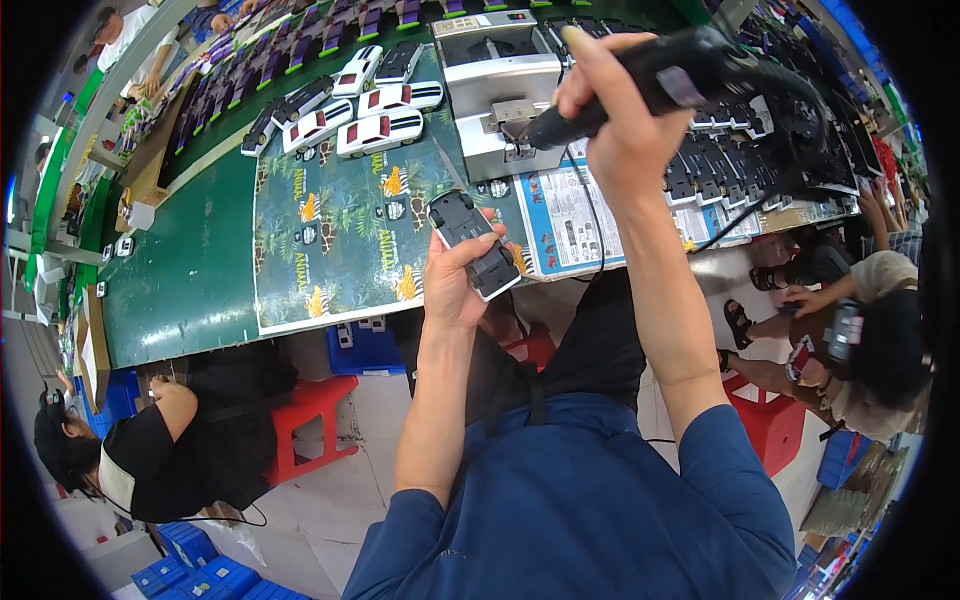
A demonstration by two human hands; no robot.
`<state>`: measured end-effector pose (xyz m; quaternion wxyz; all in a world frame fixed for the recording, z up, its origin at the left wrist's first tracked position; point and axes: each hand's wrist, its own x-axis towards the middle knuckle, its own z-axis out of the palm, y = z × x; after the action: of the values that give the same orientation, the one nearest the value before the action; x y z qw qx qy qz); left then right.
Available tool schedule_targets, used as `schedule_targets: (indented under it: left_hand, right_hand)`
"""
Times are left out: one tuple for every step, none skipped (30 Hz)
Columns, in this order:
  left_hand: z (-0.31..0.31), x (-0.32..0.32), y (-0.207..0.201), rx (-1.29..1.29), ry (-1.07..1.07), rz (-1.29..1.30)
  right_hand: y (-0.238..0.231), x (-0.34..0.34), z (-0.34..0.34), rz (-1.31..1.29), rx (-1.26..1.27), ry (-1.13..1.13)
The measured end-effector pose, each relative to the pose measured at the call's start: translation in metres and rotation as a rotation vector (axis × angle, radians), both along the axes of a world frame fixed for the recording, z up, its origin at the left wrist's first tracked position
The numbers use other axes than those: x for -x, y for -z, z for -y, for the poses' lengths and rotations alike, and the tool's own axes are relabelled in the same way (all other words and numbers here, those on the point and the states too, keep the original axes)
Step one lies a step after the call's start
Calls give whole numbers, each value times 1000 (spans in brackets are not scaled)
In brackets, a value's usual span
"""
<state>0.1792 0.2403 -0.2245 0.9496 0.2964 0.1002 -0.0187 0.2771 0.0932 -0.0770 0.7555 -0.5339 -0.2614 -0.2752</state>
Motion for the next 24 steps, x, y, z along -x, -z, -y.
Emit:
schedule_targets:
  left_hand:
    - [1, 1, -4, 38, -8, -11]
    - [2, 1, -6, 76, -15, -24]
    - [1, 1, -6, 71, 0, -14]
    - [1, 1, -7, 71, 0, -15]
    - [1, 1, -9, 69, 1, -22]
    - [1, 1, -10, 68, 4, -31]
    - [1, 2, -8, 68, 5, -36]
    - [0, 3, -6, 58, 5, -22]
    - [0, 2, -5, 47, 5, -5]
    - [-1, 1, -3, 48, 6, -9]
    - [-1, 1, -1, 28, 18, 2]
    - [-2, 0, 1, 9, 26, 12]
    - [0, -1, 1, 11, 30, 10]
    - [1, -2, 0, -9, 33, 20]
    - [-1, -2, 0, -30, 26, 24]
    - [-2, -1, 0, -29, 23, 20]
    - [-2, 0, -2, -25, 21, 17]
    - [-1, -1, -3, -19, 25, 15]
    - [-1, -2, -3, -20, 31, 15]
    - [0, -3, -3, -17, 39, 10]
    - [-1, -2, -1, -15, 38, 2]
    - [-2, -2, -1, -16, 34, -2]
    - [-2, -2, -1, -27, 29, -10]
    - [-2, -3, -2, -36, 30, -14]
  right_hand:
    - [2, -7, -3, -20, -4, 25]
    - [6, -12, -5, -7, 10, 26]
    - [8, -14, -7, 3, 24, 22]
    - [10, -16, -8, 0, 37, 24]
    - [11, -17, -10, -9, 64, 26]
    - [12, -16, -12, -20, 92, 29]
    - [12, -16, -13, -25, 93, 30]
    - [12, -16, -14, -2, 120, 39]
    - [9, -17, -15, 24, 147, 49]
    - [8, -18, -16, 49, 175, 57]
    - [6, -19, -17, 49, 98, 33]
    - [-1, -15, -15, 36, 90, 33]
    - [-7, -11, -10, 24, 82, 39]
    - [2, -49, -22, 566, -241, -379]
    - [-1, -38, -24, 558, -243, -385]
    - [-11, -16, -23, 231, -138, -196]
    - [-17, -4, -22, -93, -31, -3]
    - [-18, -4, -22, -143, 11, 33]
    - [-6, -16, -19, 4, 56, 83]
    - [9, -31, -17, 151, 100, 133]
    - [6, -30, -25, 195, 98, 163]
    - [2, -26, -28, 191, 96, 159]
    - [-4, -18, -28, 180, 197, 202]
    - [-12, -12, -28, 171, 299, 251]
